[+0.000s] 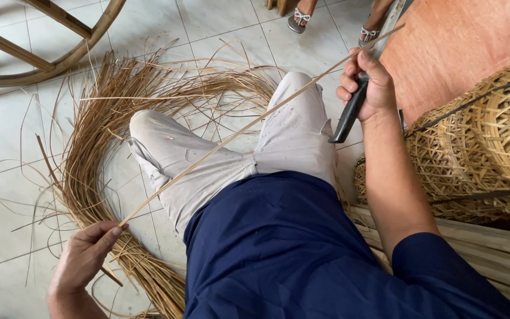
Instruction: Using a hand knife to strip and thin long strands of natural fiber for weaving
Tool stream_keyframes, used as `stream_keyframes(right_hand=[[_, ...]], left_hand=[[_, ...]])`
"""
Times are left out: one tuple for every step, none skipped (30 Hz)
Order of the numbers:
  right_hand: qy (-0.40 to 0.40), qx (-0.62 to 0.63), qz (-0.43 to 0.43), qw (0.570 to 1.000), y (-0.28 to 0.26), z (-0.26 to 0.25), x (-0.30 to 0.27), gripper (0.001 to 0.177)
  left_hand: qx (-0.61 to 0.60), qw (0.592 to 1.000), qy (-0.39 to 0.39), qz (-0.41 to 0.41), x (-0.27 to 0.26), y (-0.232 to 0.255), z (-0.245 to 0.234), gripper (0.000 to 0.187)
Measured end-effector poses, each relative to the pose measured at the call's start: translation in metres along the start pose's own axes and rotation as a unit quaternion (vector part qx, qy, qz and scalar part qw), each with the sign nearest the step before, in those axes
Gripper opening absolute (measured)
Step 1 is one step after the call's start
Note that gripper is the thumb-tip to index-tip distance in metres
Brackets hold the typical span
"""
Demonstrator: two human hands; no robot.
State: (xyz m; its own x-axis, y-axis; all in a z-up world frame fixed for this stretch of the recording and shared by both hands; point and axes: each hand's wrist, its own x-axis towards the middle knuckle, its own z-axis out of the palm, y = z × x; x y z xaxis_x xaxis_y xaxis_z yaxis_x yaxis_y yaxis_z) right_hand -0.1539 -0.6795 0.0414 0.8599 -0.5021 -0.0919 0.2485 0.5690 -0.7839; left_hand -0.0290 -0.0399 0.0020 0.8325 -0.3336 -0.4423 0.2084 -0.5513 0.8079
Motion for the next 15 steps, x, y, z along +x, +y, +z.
stream_keyframes(right_hand=[[0.013, 0.001, 0.003, 1.000, -0.001, -0.002, 0.002, 0.025], [0.013, 0.001, 0.002, 1.000, -0.003, 0.000, 0.000, 0.025], [-0.001, -0.008, 0.000, 1.000, -0.004, 0.002, -0.002, 0.019], [-0.015, -0.017, -0.002, 1.000, -0.004, 0.004, -0.004, 0.014], [-0.014, -0.017, -0.002, 1.000, -0.003, 0.006, -0.005, 0.014], [-0.017, -0.028, -0.006, 0.999, -0.001, 0.007, -0.006, 0.014], [-0.021, -0.039, -0.010, 0.999, 0.000, 0.009, -0.007, 0.018], [-0.021, -0.039, -0.010, 0.999, 0.004, 0.011, -0.008, 0.018], [-0.041, -0.044, -0.014, 0.998, 0.007, 0.013, -0.009, 0.014], [-0.062, -0.050, -0.018, 0.997, 0.010, 0.015, -0.010, 0.012], [-0.062, -0.050, -0.017, 0.997, 0.015, 0.013, -0.008, 0.012], [-0.070, -0.052, -0.016, 0.996, 0.019, 0.010, -0.006, 0.008], [-0.078, -0.055, -0.014, 0.995, 0.024, 0.008, -0.005, 0.006], [-0.078, -0.055, -0.013, 0.995, 0.023, 0.011, -0.007, 0.006], [-0.080, -0.060, -0.009, 0.995, 0.023, 0.014, -0.009, 0.003]], left_hand=[[0.001, 1.000, -0.003, 0.003, 0.000, 0.000, 0.000, 0.024], [0.001, 1.000, -0.003, 0.004, 0.001, 0.001, 0.001, 0.024], [-0.004, 1.000, -0.002, 0.003, 0.000, 0.002, 0.001, 0.024], [-0.008, 1.000, -0.002, 0.002, -0.001, 0.003, 0.001, 0.024], [-0.008, 1.000, -0.002, 0.002, 0.000, 0.000, 0.001, 0.024], [-0.021, 1.000, -0.011, 0.013, 0.001, -0.003, 0.001, 0.024], [-0.034, 0.999, -0.018, 0.025, 0.003, -0.006, 0.001, 0.024], [-0.034, 0.999, -0.019, 0.025, 0.003, -0.003, 0.002, 0.024], [-0.027, 0.999, -0.028, 0.025, 0.003, 0.000, 0.003, 0.025], [-0.020, 0.999, -0.037, 0.026, 0.002, 0.004, 0.004, 0.026], [-0.020, 0.999, -0.036, 0.025, 0.004, 0.001, 0.006, 0.026], [-0.024, 0.999, -0.033, 0.029, 0.007, -0.001, 0.007, 0.026], [-0.028, 0.999, -0.030, 0.033, 0.008, -0.004, 0.008, 0.025], [-0.028, 0.999, -0.029, 0.032, 0.008, -0.004, 0.008, 0.025], [-0.040, 0.998, -0.026, 0.029, 0.007, -0.004, 0.009, 0.025]])
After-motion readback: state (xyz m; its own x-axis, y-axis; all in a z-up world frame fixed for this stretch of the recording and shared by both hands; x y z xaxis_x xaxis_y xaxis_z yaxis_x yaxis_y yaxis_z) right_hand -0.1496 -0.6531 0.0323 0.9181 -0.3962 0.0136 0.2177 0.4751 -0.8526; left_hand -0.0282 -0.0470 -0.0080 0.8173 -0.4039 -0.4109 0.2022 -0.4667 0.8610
